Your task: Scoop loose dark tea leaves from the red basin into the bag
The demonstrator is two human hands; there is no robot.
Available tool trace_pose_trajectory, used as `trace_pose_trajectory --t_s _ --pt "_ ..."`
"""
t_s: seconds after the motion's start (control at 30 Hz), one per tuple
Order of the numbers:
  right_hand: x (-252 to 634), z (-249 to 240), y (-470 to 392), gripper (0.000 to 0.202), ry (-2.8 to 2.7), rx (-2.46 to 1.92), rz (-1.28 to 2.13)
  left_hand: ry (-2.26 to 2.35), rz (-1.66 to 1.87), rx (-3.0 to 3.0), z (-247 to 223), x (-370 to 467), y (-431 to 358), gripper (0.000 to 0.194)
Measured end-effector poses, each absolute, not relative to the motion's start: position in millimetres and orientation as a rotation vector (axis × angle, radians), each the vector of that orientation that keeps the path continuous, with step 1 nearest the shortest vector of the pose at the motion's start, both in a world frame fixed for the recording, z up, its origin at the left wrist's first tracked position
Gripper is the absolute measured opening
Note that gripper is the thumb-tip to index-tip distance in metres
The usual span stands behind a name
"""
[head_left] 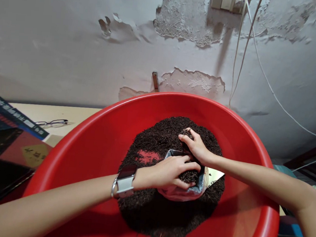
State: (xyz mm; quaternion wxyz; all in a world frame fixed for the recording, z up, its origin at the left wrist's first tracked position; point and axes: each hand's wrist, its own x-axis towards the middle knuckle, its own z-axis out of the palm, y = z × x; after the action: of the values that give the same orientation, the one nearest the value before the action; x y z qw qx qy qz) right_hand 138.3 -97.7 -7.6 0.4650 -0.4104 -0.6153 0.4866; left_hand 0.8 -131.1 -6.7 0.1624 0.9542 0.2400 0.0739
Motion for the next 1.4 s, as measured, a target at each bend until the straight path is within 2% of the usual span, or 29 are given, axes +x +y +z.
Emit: trace_pose_trajectory --t_s 0.33,1.03,1.4 --pt "138.2 -7.1 -98.6 0.022 -1.495 -1.033 1.234 0.698 0.162 2.736 -3.6 2.0 -131.4 0.043" --pt "138.8 -10.4 -96.9 0.023 -1.493 -1.017 1.217 0.691 0.148 2.779 2.1 1.8 -136.7 0.033" --pt "137.2 -5.1 -100.5 0.025 -1.428 -1.027 1.301 0.661 0.262 2.827 -6.3 4.4 -132.3 0.031"
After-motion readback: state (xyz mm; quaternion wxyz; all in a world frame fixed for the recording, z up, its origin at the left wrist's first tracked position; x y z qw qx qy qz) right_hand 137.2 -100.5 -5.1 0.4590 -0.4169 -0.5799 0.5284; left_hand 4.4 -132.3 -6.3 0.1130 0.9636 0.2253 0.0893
